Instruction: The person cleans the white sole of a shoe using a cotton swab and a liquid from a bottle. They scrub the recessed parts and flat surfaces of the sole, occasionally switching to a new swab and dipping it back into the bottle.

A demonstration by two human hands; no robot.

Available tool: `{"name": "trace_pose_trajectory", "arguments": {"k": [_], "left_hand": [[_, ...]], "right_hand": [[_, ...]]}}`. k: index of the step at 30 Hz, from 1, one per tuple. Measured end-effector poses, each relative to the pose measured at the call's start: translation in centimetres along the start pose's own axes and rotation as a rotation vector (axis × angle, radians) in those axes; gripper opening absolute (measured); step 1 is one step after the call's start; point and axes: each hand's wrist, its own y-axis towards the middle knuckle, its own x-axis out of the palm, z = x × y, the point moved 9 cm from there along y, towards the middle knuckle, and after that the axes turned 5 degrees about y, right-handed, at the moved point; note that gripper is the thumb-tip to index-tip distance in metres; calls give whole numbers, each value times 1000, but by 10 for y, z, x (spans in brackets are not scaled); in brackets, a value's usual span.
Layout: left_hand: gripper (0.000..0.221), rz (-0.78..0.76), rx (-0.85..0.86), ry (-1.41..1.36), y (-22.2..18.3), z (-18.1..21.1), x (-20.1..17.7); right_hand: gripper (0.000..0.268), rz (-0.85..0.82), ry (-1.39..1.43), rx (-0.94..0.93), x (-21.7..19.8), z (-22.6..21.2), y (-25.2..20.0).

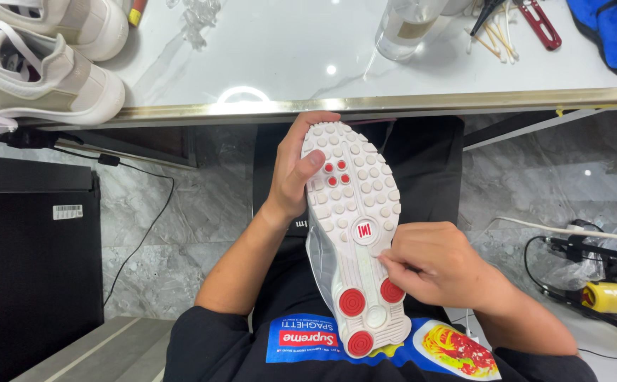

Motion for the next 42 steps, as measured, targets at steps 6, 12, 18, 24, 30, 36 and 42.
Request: {"name": "trace_pose_trajectory", "arguments": {"k": [6,12,18,24,30,36,42], "left_hand": [[64,6,-2,-4,0,-4,-3],[68,6,2,16,-1,1,0],[70,-20,13,23,1,-4,-2],[71,-23,3,45,-1,-5,-1],[72,-28,4,34,1,-2,-1],[72,-32,10,52,-2,-2,-1],[71,-29,9,41,-2,-3,-1]], "right_hand": [[15,-57,42,-82,1,-14,-3],[10,52,-22,-75,-4,-16,2],[11,-40,23,-96,-1,-17,0],[14,-70,12,-94,0,-18,2],[12,-38,-14,-101,-1,-21,5],[14,-123,31,-103,1,-23,1],[14,-71,-18,-77,2,-23,2]]}}
